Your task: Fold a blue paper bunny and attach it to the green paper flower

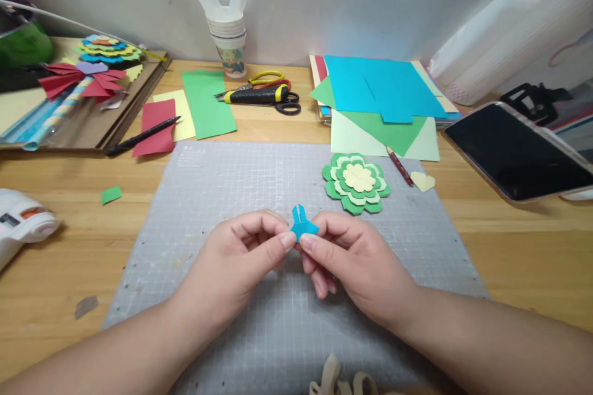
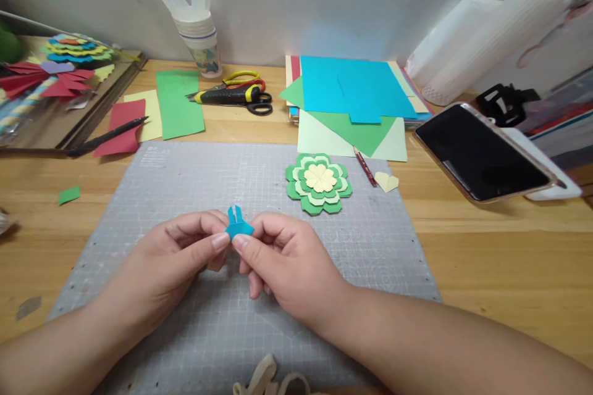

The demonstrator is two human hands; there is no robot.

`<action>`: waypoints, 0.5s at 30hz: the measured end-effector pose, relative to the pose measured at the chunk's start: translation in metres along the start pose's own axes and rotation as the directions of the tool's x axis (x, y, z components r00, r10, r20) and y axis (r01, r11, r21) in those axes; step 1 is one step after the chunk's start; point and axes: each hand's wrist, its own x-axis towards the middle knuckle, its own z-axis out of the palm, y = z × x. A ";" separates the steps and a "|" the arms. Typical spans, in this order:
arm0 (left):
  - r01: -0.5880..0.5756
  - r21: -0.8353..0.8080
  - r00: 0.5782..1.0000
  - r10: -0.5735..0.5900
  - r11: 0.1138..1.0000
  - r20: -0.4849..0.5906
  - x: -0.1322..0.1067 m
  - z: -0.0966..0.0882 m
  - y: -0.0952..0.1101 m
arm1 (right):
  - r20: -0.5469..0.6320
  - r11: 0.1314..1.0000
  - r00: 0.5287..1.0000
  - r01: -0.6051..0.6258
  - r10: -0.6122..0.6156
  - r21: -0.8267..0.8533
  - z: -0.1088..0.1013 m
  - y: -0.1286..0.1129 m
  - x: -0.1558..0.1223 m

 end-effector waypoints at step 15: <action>0.008 0.189 0.991 0.017 0.982 -0.130 -0.001 0.004 0.007 | 0.033 0.999 0.999 0.043 -0.042 -0.030 -0.001 0.001 0.001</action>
